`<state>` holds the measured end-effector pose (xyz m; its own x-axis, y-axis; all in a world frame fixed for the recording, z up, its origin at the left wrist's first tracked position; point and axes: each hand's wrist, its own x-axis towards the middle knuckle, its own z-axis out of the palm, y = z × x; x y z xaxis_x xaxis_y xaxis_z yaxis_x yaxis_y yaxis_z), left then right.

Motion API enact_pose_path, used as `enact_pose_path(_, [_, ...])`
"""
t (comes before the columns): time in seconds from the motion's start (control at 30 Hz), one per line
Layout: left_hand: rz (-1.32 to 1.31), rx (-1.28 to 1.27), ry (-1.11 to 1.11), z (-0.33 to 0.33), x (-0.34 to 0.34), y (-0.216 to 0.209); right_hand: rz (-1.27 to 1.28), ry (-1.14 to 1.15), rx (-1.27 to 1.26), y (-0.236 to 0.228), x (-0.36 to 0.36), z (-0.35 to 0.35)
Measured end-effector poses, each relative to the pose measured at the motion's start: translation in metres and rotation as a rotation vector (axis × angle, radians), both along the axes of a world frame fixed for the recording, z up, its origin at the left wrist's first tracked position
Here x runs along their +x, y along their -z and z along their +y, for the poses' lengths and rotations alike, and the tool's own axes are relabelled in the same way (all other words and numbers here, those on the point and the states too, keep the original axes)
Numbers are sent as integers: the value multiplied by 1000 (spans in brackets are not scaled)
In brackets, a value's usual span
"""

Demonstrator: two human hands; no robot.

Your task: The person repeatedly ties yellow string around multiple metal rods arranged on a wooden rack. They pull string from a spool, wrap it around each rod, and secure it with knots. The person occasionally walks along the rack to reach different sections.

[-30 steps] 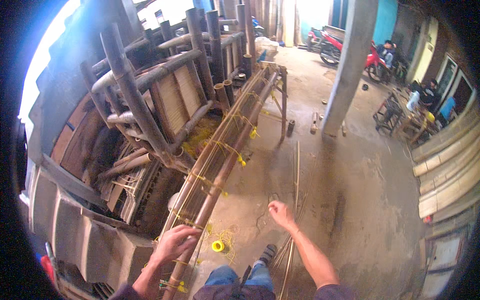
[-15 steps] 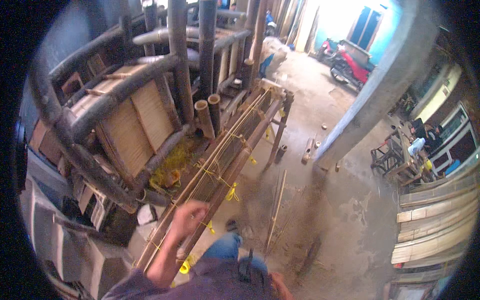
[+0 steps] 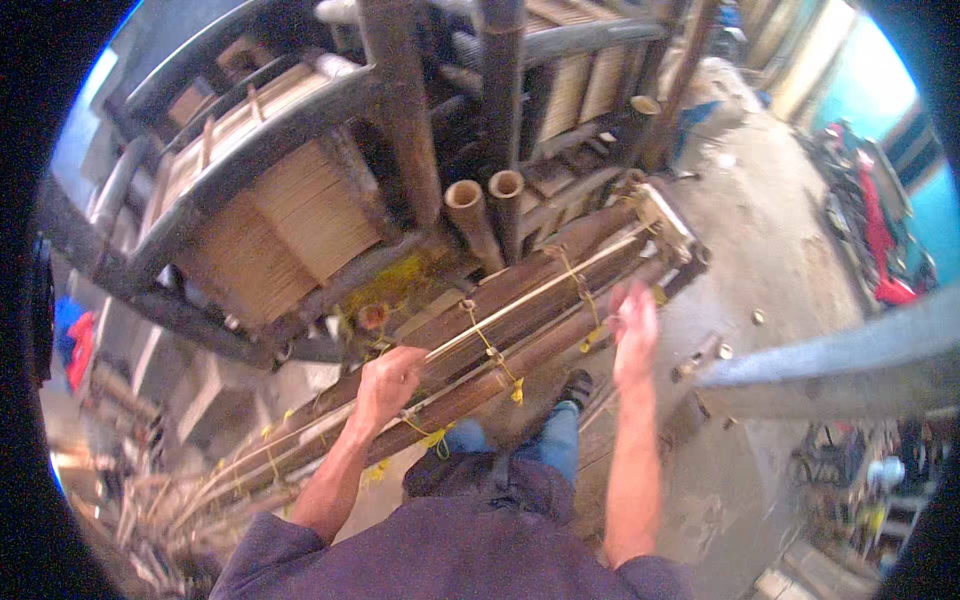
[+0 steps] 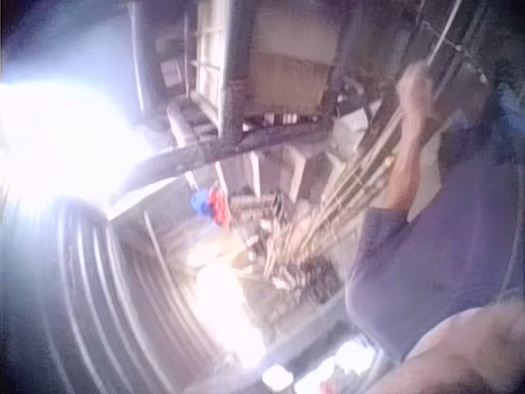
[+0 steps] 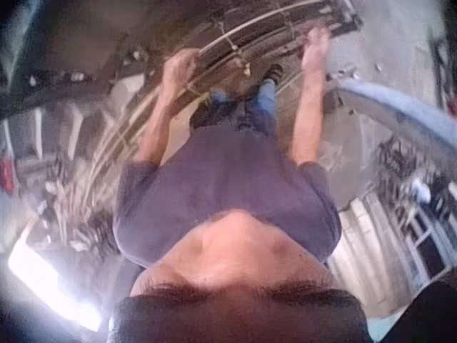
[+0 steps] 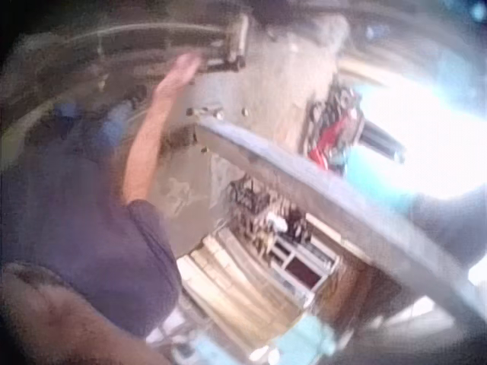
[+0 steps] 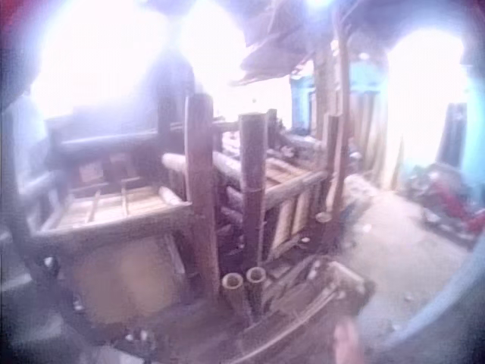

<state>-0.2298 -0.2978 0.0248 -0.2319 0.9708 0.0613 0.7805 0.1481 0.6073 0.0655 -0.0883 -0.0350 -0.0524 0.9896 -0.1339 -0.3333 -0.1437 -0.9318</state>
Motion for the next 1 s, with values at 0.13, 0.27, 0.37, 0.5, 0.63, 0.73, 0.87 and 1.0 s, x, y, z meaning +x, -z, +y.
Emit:
enact_pose_path(0.13, [138, 206, -166, -32, 12, -25, 118, -811, 32, -111, -49, 84])
enact_pose_path(0.27, [134, 275, 31, 23, 31, -120, 129, -758, 89, -124, 62, 148])
enact_pose_path(0.37, [-36, 458, 186, 31, 81, -158, 234, -718, 288, -130, 88, 156])
enact_pose_path(0.5, [-71, 326, 89, 59, 110, -154, 210, -652, 354, -165, 84, 151])
enact_pose_path(0.63, [-230, -233, -29, 89, 99, -123, 279, -865, 366, -119, 86, 210])
enact_pose_path(0.73, [-163, -168, -106, 132, 100, -56, 462, -721, 301, -129, 55, 167])
enact_pose_path(0.87, [-739, -320, 178, 110, 56, -3, 509, -529, 287, -218, -42, 40])
enact_pose_path(1.0, [-726, -352, 213, 113, 40, 9, -35, -894, 1066, -221, -61, 34])
